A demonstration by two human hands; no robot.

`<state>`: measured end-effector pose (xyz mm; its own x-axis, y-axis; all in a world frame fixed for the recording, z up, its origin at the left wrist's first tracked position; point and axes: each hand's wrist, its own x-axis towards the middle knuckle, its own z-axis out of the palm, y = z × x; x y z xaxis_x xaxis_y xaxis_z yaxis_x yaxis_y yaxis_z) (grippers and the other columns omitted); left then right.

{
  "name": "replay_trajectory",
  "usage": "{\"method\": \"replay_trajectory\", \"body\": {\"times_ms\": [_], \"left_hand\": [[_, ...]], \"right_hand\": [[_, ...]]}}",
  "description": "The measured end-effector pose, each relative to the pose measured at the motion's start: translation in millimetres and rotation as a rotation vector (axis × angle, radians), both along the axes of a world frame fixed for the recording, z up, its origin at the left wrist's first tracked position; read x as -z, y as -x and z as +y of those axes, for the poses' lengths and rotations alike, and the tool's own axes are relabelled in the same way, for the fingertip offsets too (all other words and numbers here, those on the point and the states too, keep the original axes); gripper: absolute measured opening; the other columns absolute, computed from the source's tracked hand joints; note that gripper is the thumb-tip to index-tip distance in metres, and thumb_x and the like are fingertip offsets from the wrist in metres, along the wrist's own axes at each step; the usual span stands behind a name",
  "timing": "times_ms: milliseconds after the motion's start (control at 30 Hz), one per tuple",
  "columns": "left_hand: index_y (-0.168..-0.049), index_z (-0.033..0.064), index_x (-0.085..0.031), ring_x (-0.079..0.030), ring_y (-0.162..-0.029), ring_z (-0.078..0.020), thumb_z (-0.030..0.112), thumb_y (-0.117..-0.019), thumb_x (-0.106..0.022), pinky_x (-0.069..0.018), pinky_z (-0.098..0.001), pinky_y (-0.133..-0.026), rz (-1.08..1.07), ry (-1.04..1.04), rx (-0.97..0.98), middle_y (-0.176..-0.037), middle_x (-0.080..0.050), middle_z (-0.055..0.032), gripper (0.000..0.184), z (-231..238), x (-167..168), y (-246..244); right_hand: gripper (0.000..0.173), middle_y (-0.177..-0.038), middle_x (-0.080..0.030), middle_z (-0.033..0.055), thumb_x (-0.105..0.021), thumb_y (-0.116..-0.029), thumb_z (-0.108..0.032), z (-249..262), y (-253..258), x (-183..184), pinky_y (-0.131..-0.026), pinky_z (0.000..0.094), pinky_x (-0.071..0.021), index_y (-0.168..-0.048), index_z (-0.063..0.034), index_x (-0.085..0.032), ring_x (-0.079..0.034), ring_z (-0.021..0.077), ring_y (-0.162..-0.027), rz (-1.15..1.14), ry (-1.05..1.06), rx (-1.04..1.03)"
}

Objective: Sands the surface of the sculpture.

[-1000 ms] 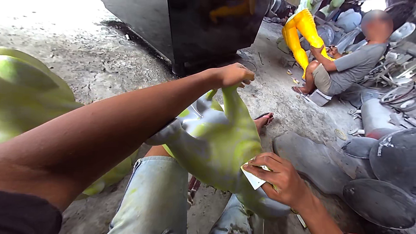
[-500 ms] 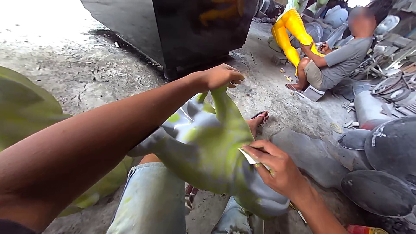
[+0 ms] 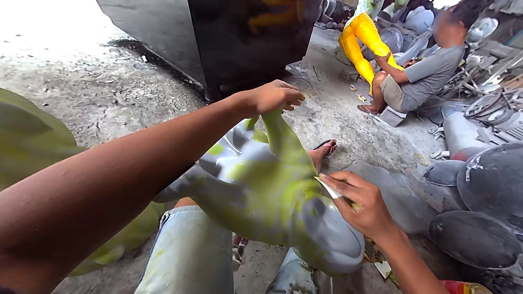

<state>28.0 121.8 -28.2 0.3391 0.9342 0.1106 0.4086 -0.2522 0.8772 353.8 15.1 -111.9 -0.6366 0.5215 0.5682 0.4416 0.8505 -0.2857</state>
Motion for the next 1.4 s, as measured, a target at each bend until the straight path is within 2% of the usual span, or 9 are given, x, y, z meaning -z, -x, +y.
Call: {"method": "replay_trajectory", "body": {"times_ms": [67,167,333,667,900,1000,1100,1200,1400], "left_hand": [[-0.134,0.0084,-0.064,-0.064,-0.12,-0.0164,0.027,-0.107,-0.035,-0.052,-0.0377,-0.098,0.0,-0.001,0.002,-0.133,-0.067,-0.0089,0.044,0.4,0.5,0.2],[-0.134,0.0093,-0.064,-0.064,-0.12,-0.0168,0.028,-0.1068,-0.035,-0.0521,-0.0386,-0.098,0.003,0.006,-0.009,-0.133,-0.067,-0.0085,0.044,1.8,1.3,1.0],[-0.135,0.0096,-0.064,-0.065,-0.119,-0.0166,0.028,-0.1071,-0.036,-0.0523,-0.0383,-0.098,0.007,0.021,-0.011,-0.132,-0.067,-0.0084,0.044,2.6,2.7,4.3],[-0.135,0.0102,-0.064,-0.064,-0.121,-0.0169,0.028,-0.1072,-0.035,-0.0521,-0.0386,-0.1,0.01,0.004,-0.007,-0.134,-0.067,-0.0077,0.044,-1.2,1.0,3.4],[-0.134,0.0108,-0.065,-0.065,-0.12,-0.017,0.023,-0.104,-0.033,-0.0535,-0.0383,-0.099,-0.007,-0.044,0.014,-0.134,-0.067,-0.0069,0.046,-10.2,0.3,10.4],[-0.135,0.0093,-0.063,-0.065,-0.122,-0.0168,0.02,-0.1041,-0.032,-0.0538,-0.0367,-0.101,-0.038,-0.063,0.045,-0.137,-0.066,-0.007,0.045,-21.9,-3.4,12.0],[-0.132,0.0097,-0.066,-0.066,-0.121,-0.0161,0.012,-0.1063,-0.036,-0.0523,-0.0356,-0.104,-0.073,-0.025,-0.068,-0.134,-0.067,-0.0047,0.04,-54.3,-18.9,0.4],[-0.14,0.0057,-0.059,-0.063,-0.127,-0.0207,0.014,-0.0978,-0.031,-0.0534,-0.0374,-0.106,-0.072,-0.188,0.106,-0.143,-0.061,-0.0095,0.051,-54.8,-7.8,23.7],[-0.142,0.0084,-0.058,-0.062,-0.127,-0.0211,0.017,-0.0963,-0.033,-0.053,-0.0369,-0.107,-0.088,-0.28,0.146,-0.14,-0.063,-0.0079,0.053,-75.4,-8.0,34.0]], "right_hand": [[0.035,-0.12,-0.069,-0.0017,-0.062,-0.0956,-0.01,6.7,14.2,-3.5,-0.086,0.0258,-0.0608,-0.127,-0.0168,-0.074,-0.067,0.0059,-0.104,-0.019,0.041,-0.007],[0.032,-0.119,-0.068,-0.0032,-0.062,-0.0946,-0.009,8.4,28.8,-2.4,-0.087,0.0273,-0.0604,-0.122,-0.0188,-0.076,-0.065,0.0057,-0.107,-0.064,0.096,-0.043],[0.031,-0.118,-0.067,-0.0068,-0.059,-0.0972,-0.013,-8.9,24.3,3.1,-0.086,0.0259,-0.0598,-0.121,-0.0236,-0.077,-0.064,0.0035,-0.106,-0.111,0.145,-0.044],[0.04,-0.124,-0.069,0.0008,-0.059,-0.0944,-0.008,-39.7,10.5,35.6,-0.1,0.0323,-0.057,-0.127,-0.0246,-0.075,-0.062,0.015,-0.123,-0.071,0.031,-0.047],[0.033,-0.12,-0.071,0.0038,-0.059,-0.0982,-0.014,-53.7,2.3,38.8,-0.097,0.0328,-0.0586,-0.127,-0.0225,-0.074,-0.066,0.0173,-0.117,-0.09,-0.012,-0.115],[0.03,-0.114,-0.073,0.0036,-0.058,-0.0971,-0.016,-62.7,-5.8,34.4,-0.091,0.035,-0.0609,-0.12,-0.0203,-0.076,-0.069,0.0167,-0.11,0.042,0.083,-0.137],[0.029,-0.114,-0.073,0.006,-0.057,-0.0974,-0.015,-76.2,-16.9,23.7,-0.089,0.0355,-0.0621,-0.119,-0.0144,-0.076,-0.07,0.017,-0.106,0.211,0.187,-0.103],[0.028,-0.113,-0.073,0.0061,-0.056,-0.1011,-0.017,-92.0,-24.1,14.3,-0.086,0.0307,-0.0617,-0.121,-0.0103,-0.076,-0.07,0.0137,-0.102,0.366,0.232,0.029],[0.025,-0.115,-0.074,0.0071,-0.06,-0.1005,-0.015,-115.1,-14.0,13.1,-0.087,0.0293,-0.0619,-0.118,-0.0062,-0.076,-0.071,0.0139,-0.103,0.548,0.275,0.184]]}}
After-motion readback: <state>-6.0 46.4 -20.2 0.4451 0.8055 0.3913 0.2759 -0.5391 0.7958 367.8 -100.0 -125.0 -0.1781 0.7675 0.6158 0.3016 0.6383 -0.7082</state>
